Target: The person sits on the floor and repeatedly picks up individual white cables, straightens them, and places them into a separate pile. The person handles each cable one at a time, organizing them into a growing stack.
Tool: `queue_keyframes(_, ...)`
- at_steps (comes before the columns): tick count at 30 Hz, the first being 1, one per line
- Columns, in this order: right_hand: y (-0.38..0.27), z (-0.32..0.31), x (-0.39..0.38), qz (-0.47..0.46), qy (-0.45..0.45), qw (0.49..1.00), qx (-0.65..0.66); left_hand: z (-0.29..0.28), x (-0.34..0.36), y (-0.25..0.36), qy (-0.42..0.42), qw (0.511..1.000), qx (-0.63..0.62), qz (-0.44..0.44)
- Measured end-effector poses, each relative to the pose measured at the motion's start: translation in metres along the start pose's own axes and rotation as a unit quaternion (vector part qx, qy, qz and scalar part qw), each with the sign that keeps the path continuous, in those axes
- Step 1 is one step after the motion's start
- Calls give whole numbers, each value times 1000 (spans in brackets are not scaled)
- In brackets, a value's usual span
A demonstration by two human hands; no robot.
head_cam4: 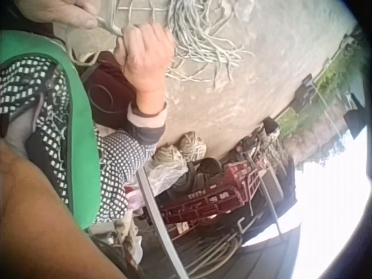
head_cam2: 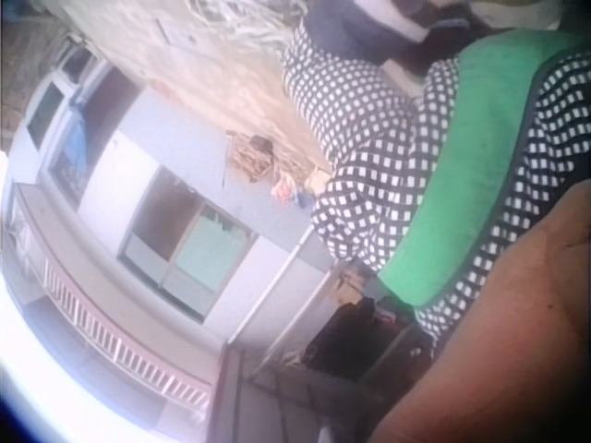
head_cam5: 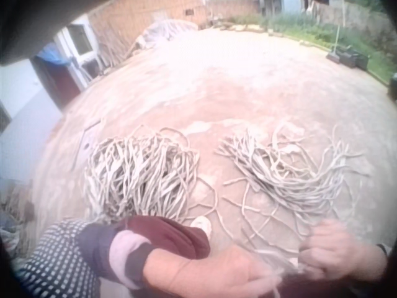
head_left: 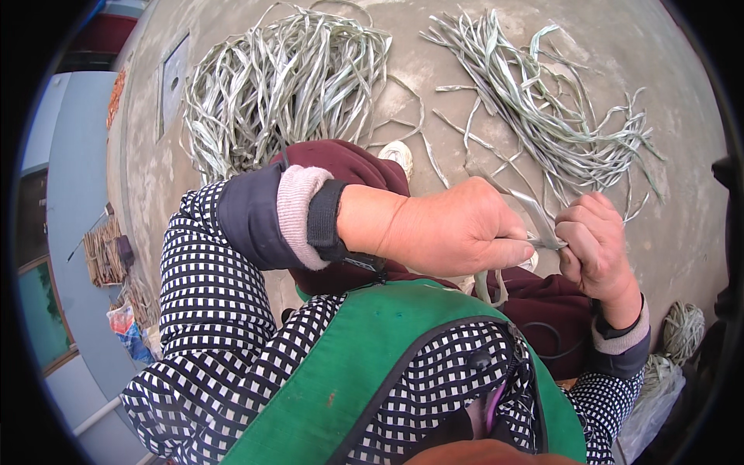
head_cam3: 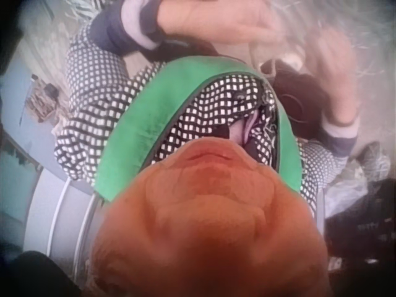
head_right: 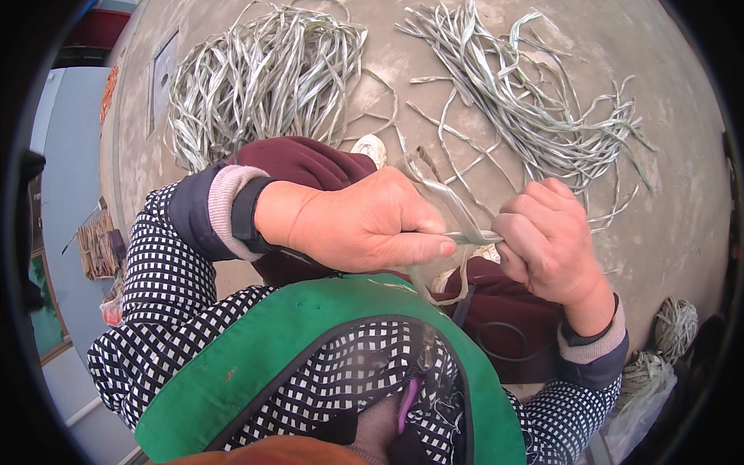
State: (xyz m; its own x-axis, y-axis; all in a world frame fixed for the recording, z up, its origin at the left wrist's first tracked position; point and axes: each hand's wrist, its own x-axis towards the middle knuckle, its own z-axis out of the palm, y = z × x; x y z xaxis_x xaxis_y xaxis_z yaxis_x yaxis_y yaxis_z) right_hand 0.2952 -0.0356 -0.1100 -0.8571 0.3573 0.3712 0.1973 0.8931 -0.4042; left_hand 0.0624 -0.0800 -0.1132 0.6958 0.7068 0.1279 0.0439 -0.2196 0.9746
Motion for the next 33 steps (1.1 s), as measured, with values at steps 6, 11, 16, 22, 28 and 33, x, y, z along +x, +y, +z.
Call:
queue_keyframes(6, 8, 13, -3, 102, -5, 993, 61, -17, 7, -12, 12, 993, 110, -34)
queue_keyframes(11, 6, 23, -10, 247, -9, 922, 299, -29, 14, -23, 56, 976, 97, -185)
queue_keyframes(16, 1, 23, -7, 255, -16, 930, 265, -34, 16, -27, 39, 976, 136, -166)
queue_keyframes(22, -1, 20, -12, 331, -37, 902, 276, -31, 22, -27, 66, 938, 273, -201)
queue_keyframes(28, 0, 26, -6, 334, -64, 889, 307, -25, 26, -29, 103, 934, 331, 89)
queue_keyframes(33, 4, 34, -11, 287, -37, 895, 340, -20, 32, -31, 19, 952, 292, 90)
